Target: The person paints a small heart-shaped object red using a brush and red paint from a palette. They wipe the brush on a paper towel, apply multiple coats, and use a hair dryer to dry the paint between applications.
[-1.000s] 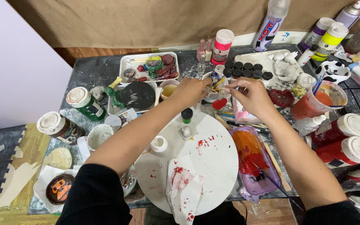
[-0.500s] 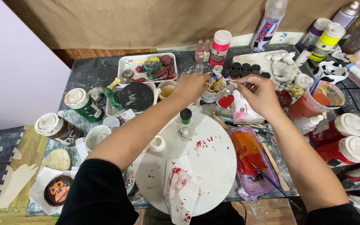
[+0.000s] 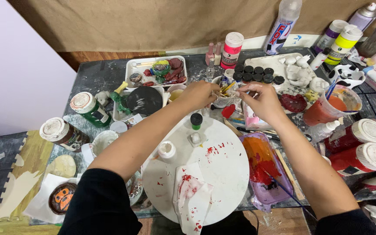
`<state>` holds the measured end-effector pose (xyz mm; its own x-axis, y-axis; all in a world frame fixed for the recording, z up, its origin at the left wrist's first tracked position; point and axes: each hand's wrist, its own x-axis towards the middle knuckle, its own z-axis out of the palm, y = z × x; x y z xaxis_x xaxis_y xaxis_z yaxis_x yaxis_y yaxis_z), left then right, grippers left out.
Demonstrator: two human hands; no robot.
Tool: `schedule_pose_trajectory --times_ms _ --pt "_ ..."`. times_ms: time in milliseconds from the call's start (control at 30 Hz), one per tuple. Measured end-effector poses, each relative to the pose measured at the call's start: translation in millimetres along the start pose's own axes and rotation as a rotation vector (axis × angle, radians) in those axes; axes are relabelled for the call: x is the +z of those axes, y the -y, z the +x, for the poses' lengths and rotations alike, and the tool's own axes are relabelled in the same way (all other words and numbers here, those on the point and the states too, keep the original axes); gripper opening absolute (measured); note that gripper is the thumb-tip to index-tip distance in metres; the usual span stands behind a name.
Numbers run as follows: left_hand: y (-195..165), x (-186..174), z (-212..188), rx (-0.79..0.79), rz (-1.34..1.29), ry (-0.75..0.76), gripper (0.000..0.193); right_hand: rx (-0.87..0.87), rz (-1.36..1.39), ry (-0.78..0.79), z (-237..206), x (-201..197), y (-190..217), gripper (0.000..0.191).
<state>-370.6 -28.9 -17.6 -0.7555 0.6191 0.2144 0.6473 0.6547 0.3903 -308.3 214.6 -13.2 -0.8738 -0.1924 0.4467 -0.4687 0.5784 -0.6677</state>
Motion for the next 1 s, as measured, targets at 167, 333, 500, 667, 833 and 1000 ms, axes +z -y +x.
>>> schedule_pose_trajectory --times_ms 167,333,500,667,833,1000 --pt "9 -1 -4 -0.050 -0.051 -0.017 0.032 0.049 0.000 0.048 -2 5 3 0.016" --pt "18 0 -3 -0.055 0.015 -0.039 0.025 0.039 0.007 0.028 -2 6 1 0.014" --pt "29 10 5 -0.078 -0.113 -0.021 0.036 0.047 0.017 0.014 -3 2 -4 0.015" --pt "33 12 5 -0.081 -0.003 -0.037 0.043 0.042 0.011 0.030 -4 -5 -4 0.014" --pt "17 13 5 -0.159 0.060 -0.037 0.049 -0.009 0.031 0.015 -4 -10 2 0.014" --pt "21 17 15 -0.214 -0.172 0.123 0.030 0.028 0.018 0.026 -5 -13 7 0.013"
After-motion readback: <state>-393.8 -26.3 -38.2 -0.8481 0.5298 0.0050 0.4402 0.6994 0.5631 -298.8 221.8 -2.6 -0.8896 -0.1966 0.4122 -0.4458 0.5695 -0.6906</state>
